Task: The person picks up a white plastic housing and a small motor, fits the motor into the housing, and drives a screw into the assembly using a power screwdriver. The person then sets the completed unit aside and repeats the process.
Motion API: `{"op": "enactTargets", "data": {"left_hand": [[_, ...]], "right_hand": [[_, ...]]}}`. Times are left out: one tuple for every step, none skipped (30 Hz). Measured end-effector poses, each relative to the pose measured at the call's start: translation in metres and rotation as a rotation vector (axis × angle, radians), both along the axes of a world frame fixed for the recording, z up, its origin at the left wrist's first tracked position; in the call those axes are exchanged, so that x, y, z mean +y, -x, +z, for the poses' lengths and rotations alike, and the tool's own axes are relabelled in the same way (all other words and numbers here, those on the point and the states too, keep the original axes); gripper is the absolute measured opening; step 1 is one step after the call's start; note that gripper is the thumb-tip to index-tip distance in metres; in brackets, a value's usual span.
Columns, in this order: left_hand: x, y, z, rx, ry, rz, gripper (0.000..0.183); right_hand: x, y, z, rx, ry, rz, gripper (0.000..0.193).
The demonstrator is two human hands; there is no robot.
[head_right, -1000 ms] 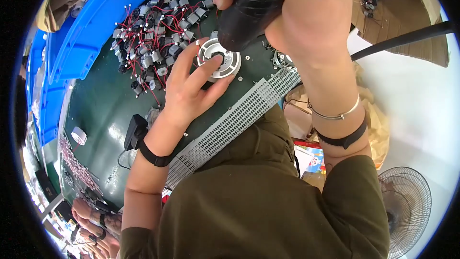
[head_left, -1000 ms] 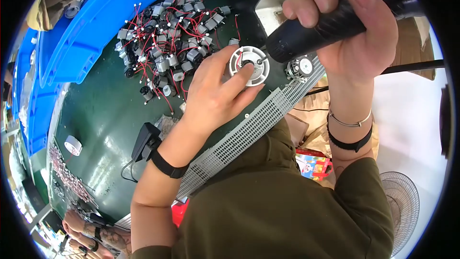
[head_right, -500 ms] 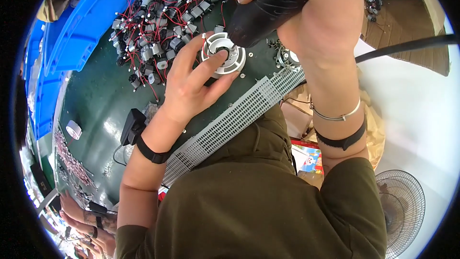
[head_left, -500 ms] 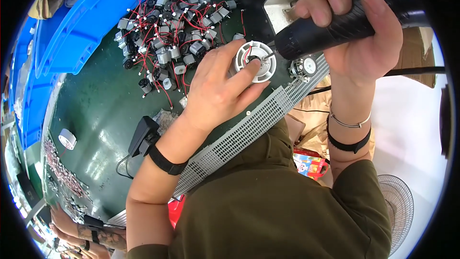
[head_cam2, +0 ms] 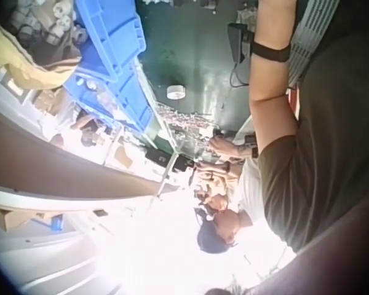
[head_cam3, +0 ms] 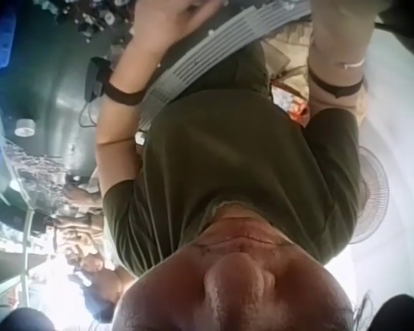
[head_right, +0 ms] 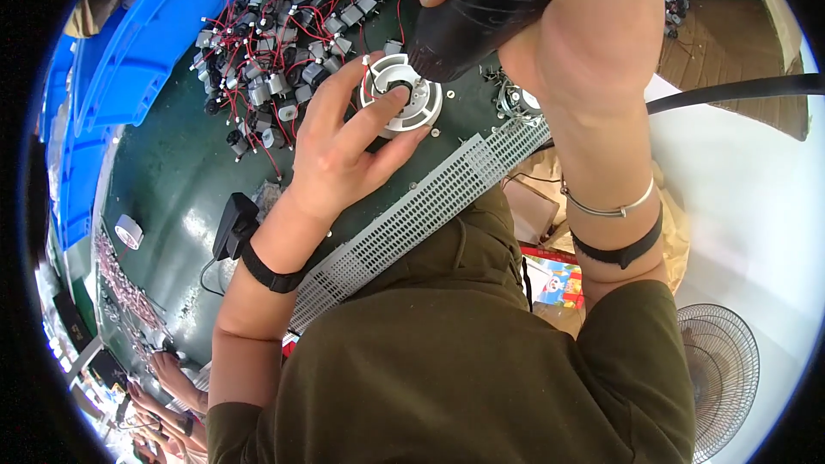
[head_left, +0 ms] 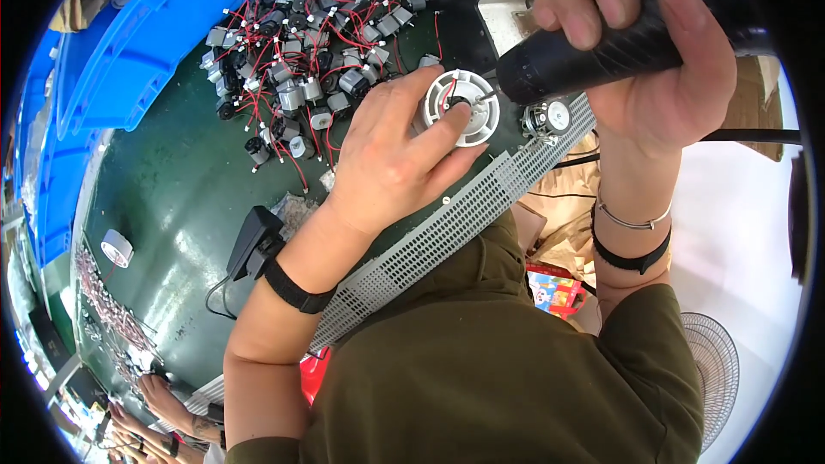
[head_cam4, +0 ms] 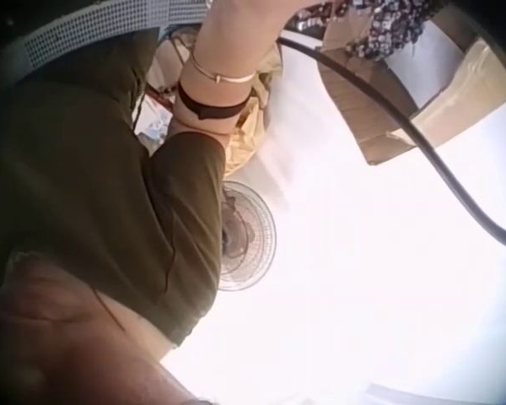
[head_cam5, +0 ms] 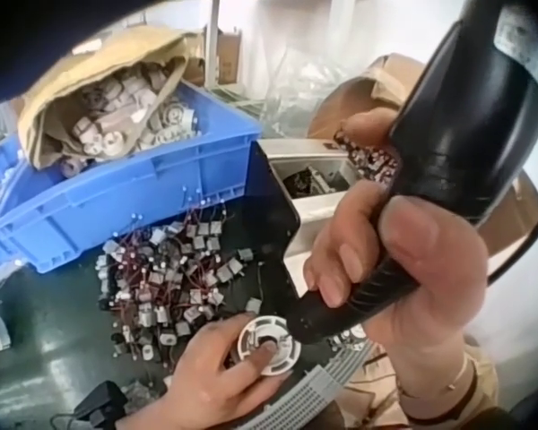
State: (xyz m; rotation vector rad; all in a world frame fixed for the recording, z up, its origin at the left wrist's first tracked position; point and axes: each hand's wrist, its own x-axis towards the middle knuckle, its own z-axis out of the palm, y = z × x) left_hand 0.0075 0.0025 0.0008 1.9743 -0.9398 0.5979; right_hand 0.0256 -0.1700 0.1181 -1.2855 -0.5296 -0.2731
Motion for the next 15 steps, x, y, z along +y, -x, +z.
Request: {"op": "enactTargets", "data": {"left_hand": [[0.0003,0.0001,0.0003,0.002,-0.002,0.001,0.034],[0.0006,0.0003,0.0006,0.005,-0.004,0.003,0.034],[0.0016,0.0007,0.0018,0.009,-0.003,0.005,0.034],[0.0025,0.0005,0.0042,0.01,-0.024,-0.01,0.037],[0.0028,0.0004,0.0055,0.012,-0.044,-0.025,0.039],[0.0023,0.0004,0.0056,0.014,-0.041,-0.027,0.039],[0.0026,0.0001,0.0053,0.015,-0.043,-0.025,0.039],[0.0028,-0.0002,0.0051,0.015,-0.045,-0.023,0.039],[0.0032,-0.0004,0.0053,0.018,-0.045,-0.023,0.039],[0.0037,-0.0002,0.005,0.02,-0.047,-0.022,0.039],[0.0042,-0.0001,0.0049,0.022,-0.05,-0.022,0.039],[0.0045,-0.0002,0.005,0.024,-0.048,-0.02,0.039],[0.0036,-0.0007,0.0058,0.018,-0.045,-0.027,0.039],[0.0025,-0.0011,0.0064,0.013,-0.042,-0.034,0.039],[0.0014,-0.0012,0.0068,0.013,-0.038,-0.035,0.039]], "right_hand": [[-0.0007,0.0001,-0.0001,0.0,0.001,0.004,0.018],[-0.0015,-0.0002,-0.0008,0.001,0.001,0.007,0.018],[-0.002,-0.0009,-0.0016,-0.002,0.003,0.008,0.018],[-0.0037,0.0,-0.0005,-0.002,0.005,0.005,0.018],[-0.0046,0.0005,0.0002,-0.002,0.009,0.005,0.018],[-0.0057,0.0011,0.0012,-0.002,0.013,0.005,0.017],[-0.0064,0.0001,0.0004,-0.002,0.015,0.007,0.017],[-0.007,-0.0006,0.0013,-0.001,0.012,0.011,0.017],[-0.0068,-0.0006,0.001,0.0,0.014,0.014,0.017],[-0.0059,-0.001,0.0,-0.001,0.016,0.019,0.017],[-0.006,-0.001,-0.0007,0.0,0.019,0.022,0.017],[-0.0059,-0.0012,-0.0016,0.0,0.022,0.026,0.017],[-0.0064,-0.0005,-0.001,0.001,0.027,0.027,0.017],[-0.0073,0.0002,0.0001,0.0,0.03,0.026,0.016],[-0.0079,0.0006,0.0002,0.001,0.035,0.025,0.016]]}}
